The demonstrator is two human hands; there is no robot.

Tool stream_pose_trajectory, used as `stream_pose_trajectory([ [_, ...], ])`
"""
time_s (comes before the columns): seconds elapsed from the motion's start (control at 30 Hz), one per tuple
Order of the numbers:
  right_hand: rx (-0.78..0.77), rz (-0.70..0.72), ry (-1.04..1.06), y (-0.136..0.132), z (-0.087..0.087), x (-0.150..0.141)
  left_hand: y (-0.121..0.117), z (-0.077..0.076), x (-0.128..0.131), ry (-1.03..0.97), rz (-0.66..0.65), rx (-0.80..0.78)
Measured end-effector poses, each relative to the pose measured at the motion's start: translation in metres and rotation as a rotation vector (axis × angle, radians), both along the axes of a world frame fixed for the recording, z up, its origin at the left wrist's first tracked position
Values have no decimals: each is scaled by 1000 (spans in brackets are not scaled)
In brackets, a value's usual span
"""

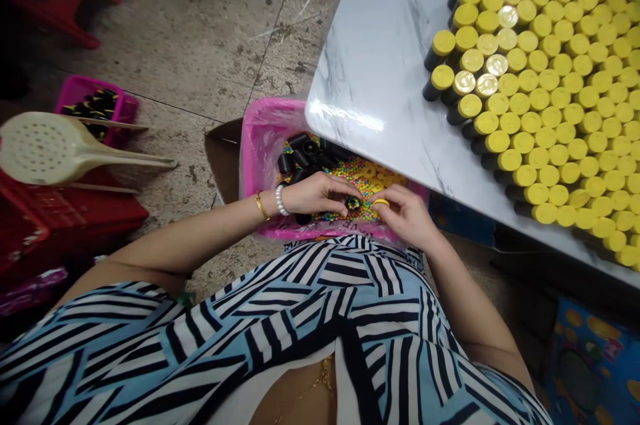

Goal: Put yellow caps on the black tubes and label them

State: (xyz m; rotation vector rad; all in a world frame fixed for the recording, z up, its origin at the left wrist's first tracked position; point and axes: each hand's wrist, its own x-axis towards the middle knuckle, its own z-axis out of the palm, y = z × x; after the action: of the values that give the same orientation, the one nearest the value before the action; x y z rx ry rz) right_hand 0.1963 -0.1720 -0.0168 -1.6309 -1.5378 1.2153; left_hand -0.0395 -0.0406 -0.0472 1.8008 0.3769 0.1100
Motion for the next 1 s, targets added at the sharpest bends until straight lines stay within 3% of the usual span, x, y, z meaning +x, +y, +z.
stream_pose_trajectory([
  [0.1, -234, -119, 409, -3, 6, 2, 0, -1, 1, -33, -34, -29],
  [0.2, -386, -99, 571, -8, 8, 1, -1, -3, 3, -59, -45, 41],
  [0.43, -254, -22, 558, 1, 22, 4, -2, -8, 5, -102, 29, 219],
  [0.57, -109, -99, 367, 8, 5, -2, -7, -13, 4, -112, 36, 220],
  [0.73, -57, -263, 341, 8, -19, -24, -13, -13, 3, -104, 100, 199],
  [0.87, -104, -352, 439, 11, -5, -35, -13, 5, 2, -184, 186, 292],
  [1.0, -86, -394, 449, 19, 36, -35, -5, 47, 8, -373, 226, 480],
])
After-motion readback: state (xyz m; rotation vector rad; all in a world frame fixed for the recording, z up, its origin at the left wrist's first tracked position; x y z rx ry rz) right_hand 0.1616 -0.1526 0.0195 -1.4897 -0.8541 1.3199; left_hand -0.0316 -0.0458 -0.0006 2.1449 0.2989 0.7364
